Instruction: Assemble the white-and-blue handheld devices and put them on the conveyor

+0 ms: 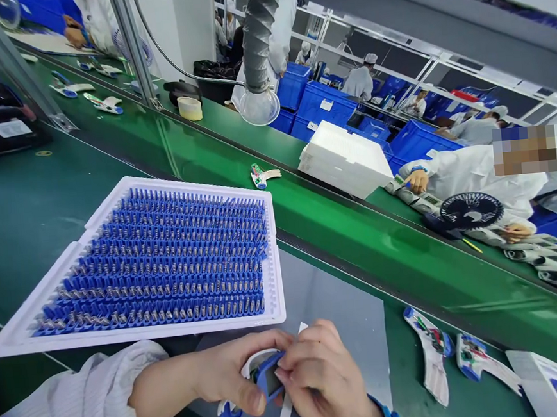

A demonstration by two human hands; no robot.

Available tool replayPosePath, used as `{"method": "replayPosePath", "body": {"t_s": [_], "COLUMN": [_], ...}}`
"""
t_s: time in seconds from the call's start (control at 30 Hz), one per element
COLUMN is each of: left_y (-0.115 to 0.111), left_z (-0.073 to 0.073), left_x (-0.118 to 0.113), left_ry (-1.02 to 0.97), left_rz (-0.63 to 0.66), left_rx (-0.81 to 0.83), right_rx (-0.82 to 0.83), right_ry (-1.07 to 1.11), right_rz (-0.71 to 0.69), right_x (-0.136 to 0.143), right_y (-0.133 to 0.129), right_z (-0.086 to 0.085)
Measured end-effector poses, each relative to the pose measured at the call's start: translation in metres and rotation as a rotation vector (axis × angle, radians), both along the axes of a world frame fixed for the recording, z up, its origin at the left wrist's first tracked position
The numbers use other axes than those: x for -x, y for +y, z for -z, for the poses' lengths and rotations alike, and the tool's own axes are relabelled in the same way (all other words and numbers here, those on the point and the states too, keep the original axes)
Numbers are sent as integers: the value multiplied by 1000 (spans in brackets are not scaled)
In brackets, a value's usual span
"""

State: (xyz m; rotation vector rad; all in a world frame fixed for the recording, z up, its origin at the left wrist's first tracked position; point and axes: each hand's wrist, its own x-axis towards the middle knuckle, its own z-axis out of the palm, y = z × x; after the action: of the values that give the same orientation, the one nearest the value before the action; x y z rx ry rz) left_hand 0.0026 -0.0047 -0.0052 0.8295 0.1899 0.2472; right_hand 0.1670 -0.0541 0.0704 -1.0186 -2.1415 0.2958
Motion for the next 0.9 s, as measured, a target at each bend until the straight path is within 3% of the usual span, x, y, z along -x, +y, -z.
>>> {"method": "replayPosePath", "body": {"t_s": [0.17, 0.43, 0.57, 0.9], "left_y": [4, 4, 4, 5], "left_z": [-3, -1, -2, 0], "left_x": [3, 6, 5, 3], "left_ry": [23, 73, 68, 85], "left_rz": [27, 18, 19, 52], "left_rx": [-135, -230, -192, -95], "right_rx": [189, 248, 291, 105], "right_ry": [110, 55, -4, -13], "right_rz": [-33, -41, -84, -19], "right_x": [-1, -4, -6, -3], "right_y": [0, -3, -6, -4], "right_z": [5, 7, 5, 6]}}
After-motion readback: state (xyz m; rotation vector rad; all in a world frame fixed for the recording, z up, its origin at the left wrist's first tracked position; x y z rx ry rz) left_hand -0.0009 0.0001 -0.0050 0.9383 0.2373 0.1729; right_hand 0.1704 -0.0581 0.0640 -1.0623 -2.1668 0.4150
